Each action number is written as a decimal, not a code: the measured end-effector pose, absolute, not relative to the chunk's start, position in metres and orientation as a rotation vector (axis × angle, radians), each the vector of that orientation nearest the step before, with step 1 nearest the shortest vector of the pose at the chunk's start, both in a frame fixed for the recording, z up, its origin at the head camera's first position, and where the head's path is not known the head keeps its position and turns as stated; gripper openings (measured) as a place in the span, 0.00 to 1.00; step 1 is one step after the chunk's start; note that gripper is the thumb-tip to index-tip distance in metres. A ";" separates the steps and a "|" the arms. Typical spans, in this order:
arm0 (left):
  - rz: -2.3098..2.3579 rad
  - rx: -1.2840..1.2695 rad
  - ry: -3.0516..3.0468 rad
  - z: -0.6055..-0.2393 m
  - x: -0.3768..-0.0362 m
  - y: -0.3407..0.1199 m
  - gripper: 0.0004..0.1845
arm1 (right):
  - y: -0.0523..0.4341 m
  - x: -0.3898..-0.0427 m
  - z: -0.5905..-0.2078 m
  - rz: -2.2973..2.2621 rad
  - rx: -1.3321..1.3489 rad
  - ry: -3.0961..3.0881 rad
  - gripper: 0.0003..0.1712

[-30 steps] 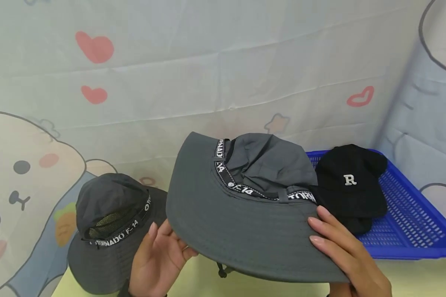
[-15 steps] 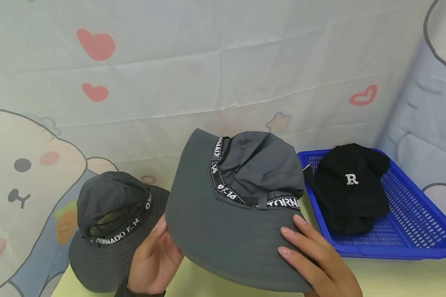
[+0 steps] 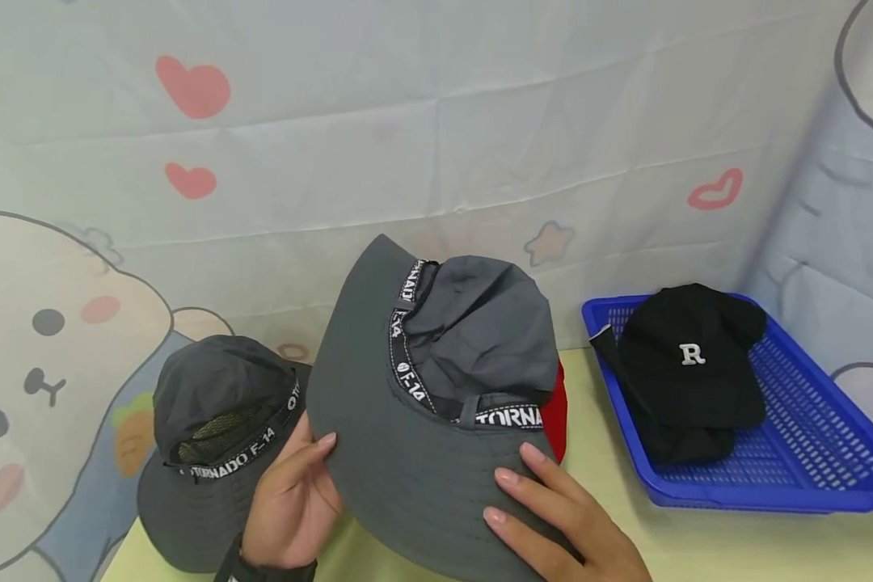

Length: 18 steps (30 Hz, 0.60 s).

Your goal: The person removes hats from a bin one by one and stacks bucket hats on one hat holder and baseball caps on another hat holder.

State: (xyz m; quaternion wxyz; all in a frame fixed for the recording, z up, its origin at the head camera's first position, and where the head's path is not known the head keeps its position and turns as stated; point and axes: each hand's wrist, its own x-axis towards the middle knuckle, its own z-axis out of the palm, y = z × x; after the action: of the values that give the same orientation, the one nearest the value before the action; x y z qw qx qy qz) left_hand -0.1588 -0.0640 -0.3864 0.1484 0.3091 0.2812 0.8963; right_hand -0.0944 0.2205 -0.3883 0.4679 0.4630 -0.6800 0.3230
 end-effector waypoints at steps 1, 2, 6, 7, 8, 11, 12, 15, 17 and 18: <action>2.584 0.896 0.797 -0.386 -0.160 -0.065 0.34 | 0.219 -0.094 -0.388 0.793 1.131 -1.668 0.30; 2.589 0.903 0.785 -0.387 -0.160 -0.066 0.34 | 0.217 -0.093 -0.388 0.794 1.126 -1.670 0.30; 2.605 0.949 0.723 -0.386 -0.162 -0.069 0.35 | 0.213 -0.092 -0.386 0.800 1.099 -1.679 0.30; 2.605 0.964 0.707 -0.387 -0.163 -0.070 0.35 | 0.213 -0.093 -0.387 0.798 1.094 -1.678 0.31; 2.611 0.971 0.694 -0.387 -0.163 -0.071 0.35 | 0.213 -0.094 -0.387 0.796 1.093 -1.679 0.31; 2.619 0.990 0.658 -0.386 -0.165 -0.073 0.36 | 0.215 -0.099 -0.391 0.784 1.084 -1.688 0.34; 2.617 0.998 0.643 -0.386 -0.165 -0.074 0.36 | 0.216 -0.102 -0.393 0.802 1.098 -1.681 0.35; 2.610 1.023 0.604 -0.384 -0.165 -0.077 0.36 | 0.218 -0.108 -0.398 0.854 1.131 -1.692 0.36; 2.604 1.050 0.564 -0.383 -0.166 -0.080 0.36 | 0.218 -0.112 -0.400 0.908 1.158 -1.677 0.36; 2.598 1.069 0.550 -0.383 -0.166 -0.081 0.36 | 0.217 -0.113 -0.401 0.932 1.166 -1.680 0.36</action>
State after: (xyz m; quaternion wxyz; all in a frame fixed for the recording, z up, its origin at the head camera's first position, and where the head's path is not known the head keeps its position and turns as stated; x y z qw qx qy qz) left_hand -0.1660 -0.0807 -0.3829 0.1389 0.3699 0.1902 0.8987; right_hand -0.1129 0.2171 -0.4014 0.4323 0.4679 -0.6741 0.3740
